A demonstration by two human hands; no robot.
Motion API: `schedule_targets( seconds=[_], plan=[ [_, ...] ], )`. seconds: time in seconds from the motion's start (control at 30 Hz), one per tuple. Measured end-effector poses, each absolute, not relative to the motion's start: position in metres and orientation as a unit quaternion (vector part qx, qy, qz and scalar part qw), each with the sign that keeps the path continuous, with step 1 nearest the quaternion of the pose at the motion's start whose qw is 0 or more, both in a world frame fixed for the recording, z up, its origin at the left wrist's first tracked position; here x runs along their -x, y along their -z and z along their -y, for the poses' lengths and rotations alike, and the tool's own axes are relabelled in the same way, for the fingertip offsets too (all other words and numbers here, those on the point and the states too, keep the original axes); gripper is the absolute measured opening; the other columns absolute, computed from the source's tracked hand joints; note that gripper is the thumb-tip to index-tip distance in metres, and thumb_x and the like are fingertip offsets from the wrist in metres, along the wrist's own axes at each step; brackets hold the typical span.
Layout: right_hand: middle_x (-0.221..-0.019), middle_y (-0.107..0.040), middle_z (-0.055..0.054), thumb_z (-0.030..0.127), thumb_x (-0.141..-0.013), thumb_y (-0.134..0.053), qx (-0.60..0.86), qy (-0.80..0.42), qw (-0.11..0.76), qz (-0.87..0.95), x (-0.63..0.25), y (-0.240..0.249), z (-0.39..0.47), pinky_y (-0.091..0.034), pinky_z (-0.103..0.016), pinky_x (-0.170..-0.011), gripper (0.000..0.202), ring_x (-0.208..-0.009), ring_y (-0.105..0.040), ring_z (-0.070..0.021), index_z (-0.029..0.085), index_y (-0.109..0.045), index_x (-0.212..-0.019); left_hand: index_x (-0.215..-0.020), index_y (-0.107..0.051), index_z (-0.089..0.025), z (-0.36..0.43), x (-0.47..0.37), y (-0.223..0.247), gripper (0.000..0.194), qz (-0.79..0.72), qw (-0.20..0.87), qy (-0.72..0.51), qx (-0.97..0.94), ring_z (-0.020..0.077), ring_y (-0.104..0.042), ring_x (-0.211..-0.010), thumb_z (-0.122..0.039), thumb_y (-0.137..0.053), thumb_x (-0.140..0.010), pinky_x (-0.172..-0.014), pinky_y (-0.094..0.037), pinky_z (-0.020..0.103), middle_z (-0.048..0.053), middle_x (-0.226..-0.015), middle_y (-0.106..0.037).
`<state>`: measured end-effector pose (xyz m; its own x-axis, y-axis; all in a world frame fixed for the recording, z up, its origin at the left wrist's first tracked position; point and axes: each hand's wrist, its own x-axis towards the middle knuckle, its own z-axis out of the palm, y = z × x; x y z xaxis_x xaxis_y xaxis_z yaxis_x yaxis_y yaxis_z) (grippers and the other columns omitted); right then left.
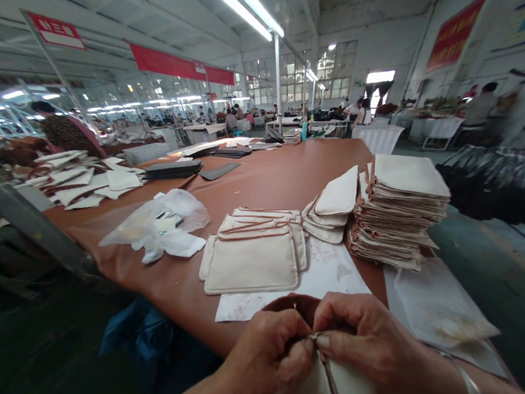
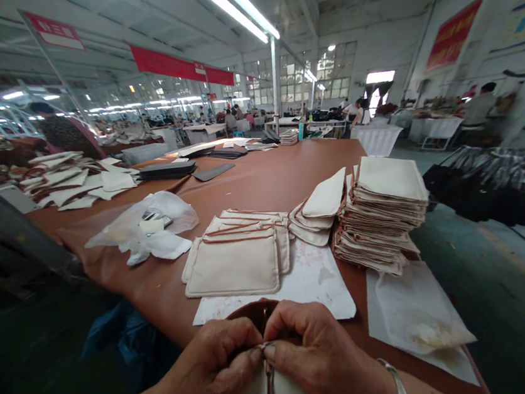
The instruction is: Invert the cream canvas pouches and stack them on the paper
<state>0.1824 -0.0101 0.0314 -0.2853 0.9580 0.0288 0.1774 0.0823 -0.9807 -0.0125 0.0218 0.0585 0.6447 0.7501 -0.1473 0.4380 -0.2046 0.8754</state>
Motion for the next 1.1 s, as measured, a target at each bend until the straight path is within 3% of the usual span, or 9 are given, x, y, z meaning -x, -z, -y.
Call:
schedule_targets(
  seconds=[0.13, 0.2, 0.3, 0.4, 0.53, 0.63, 0.8, 0.97, 1.1],
  plan=[
    [-0.078, -0.060, -0.001, 0.020, -0.088, -0.062, 0.347, -0.450, 0.452, 0.687, -0.184, -0.030, 0.015, -0.042, -0.021, -0.064, 0.005, -0.071, -0.053, -0.0117, 0.017, -0.065, -0.085, -0.072, -0.059, -0.014, -0.020, 0.014, -0.061, 0.019, -0.382, 0.596, -0.166, -0.687, 0.0114, -0.039, -0.061, -0.031, -0.053, -0.080, -0.054, -0.030, 0.022, -0.002, -0.065, -0.048],
    [-0.078, -0.058, 0.000, 0.015, -0.090, -0.059, 0.316, -0.398, 0.459, 0.729, -0.186, -0.031, 0.017, -0.041, -0.021, -0.064, 0.006, -0.070, -0.053, -0.0111, 0.018, -0.064, -0.088, -0.072, -0.059, -0.014, -0.020, 0.015, -0.058, 0.028, -0.362, 0.630, -0.198, -0.658, 0.0127, -0.041, -0.067, -0.036, -0.048, -0.087, -0.060, -0.033, 0.022, -0.001, -0.069, -0.049],
    [-0.075, -0.054, 0.000, 0.012, -0.091, -0.055, 0.314, -0.326, 0.434, 0.779, -0.191, -0.031, 0.020, -0.041, -0.021, -0.063, 0.010, -0.068, -0.051, -0.0110, 0.018, -0.061, -0.086, -0.070, -0.054, -0.015, -0.021, 0.016, -0.052, 0.042, -0.333, 0.675, -0.190, -0.630, 0.0114, -0.036, -0.065, -0.049, -0.045, -0.093, -0.058, -0.030, 0.022, -0.002, -0.068, -0.044],
    [-0.076, -0.055, -0.002, 0.012, -0.093, -0.050, 0.319, -0.249, 0.395, 0.825, -0.194, -0.028, 0.023, -0.039, -0.022, -0.060, 0.012, -0.067, -0.051, -0.0119, 0.018, -0.059, -0.086, -0.071, -0.050, -0.016, -0.024, 0.018, -0.047, 0.044, -0.328, 0.715, -0.124, -0.605, 0.0085, -0.026, -0.057, -0.056, -0.060, -0.086, -0.050, -0.021, 0.022, -0.005, -0.064, -0.036],
    [-0.078, -0.058, -0.003, 0.013, -0.093, -0.051, 0.299, -0.167, 0.374, 0.862, -0.197, -0.021, 0.027, -0.038, -0.024, -0.060, 0.010, -0.068, -0.052, -0.0134, 0.019, -0.058, -0.091, -0.079, -0.056, -0.013, -0.025, 0.019, -0.049, 0.042, -0.314, 0.694, -0.114, -0.638, 0.0089, -0.033, -0.059, -0.054, -0.062, -0.085, -0.051, -0.025, 0.021, -0.003, -0.068, -0.044],
    [-0.081, -0.059, -0.001, 0.022, -0.092, -0.056, 0.325, -0.270, 0.405, 0.811, -0.200, -0.020, 0.028, -0.040, -0.025, -0.065, 0.004, -0.070, -0.052, -0.0140, 0.020, -0.056, -0.096, -0.079, -0.057, -0.012, -0.024, 0.020, -0.054, 0.038, -0.288, 0.648, -0.131, -0.693, 0.0095, -0.035, -0.063, -0.049, -0.057, -0.091, -0.055, -0.029, 0.021, -0.003, -0.070, -0.046],
    [-0.079, -0.054, -0.003, 0.046, -0.102, -0.032, 0.395, -0.518, 0.340, 0.678, -0.204, -0.037, 0.021, -0.040, -0.026, -0.065, 0.043, -0.072, -0.048, -0.0151, 0.016, -0.059, -0.087, -0.080, -0.056, -0.013, -0.023, 0.021, -0.061, 0.035, -0.267, 0.582, -0.137, -0.756, 0.0091, -0.033, -0.061, -0.044, -0.050, -0.095, -0.054, -0.028, 0.021, -0.004, -0.069, -0.042],
    [-0.072, -0.045, 0.001, 0.052, -0.096, -0.048, 0.355, -0.556, 0.269, 0.702, -0.200, -0.045, 0.011, -0.033, -0.024, -0.059, 0.043, -0.066, -0.039, -0.0119, 0.016, -0.054, -0.075, -0.074, -0.055, -0.014, -0.021, 0.020, -0.066, 0.034, -0.261, 0.532, -0.147, -0.792, 0.0092, -0.036, -0.061, -0.040, -0.049, -0.095, -0.056, -0.030, 0.021, -0.004, -0.067, -0.042],
    [-0.071, -0.045, 0.002, 0.051, -0.094, -0.052, 0.315, -0.557, 0.320, 0.699, -0.195, -0.032, 0.012, -0.031, -0.024, -0.057, 0.039, -0.063, -0.038, -0.0110, 0.016, -0.051, -0.074, -0.074, -0.055, -0.013, -0.017, 0.016, -0.059, 0.037, -0.269, 0.590, -0.196, -0.736, 0.0085, -0.036, -0.059, -0.046, -0.056, -0.091, -0.053, -0.029, 0.020, -0.003, -0.066, -0.045]
  ],
)
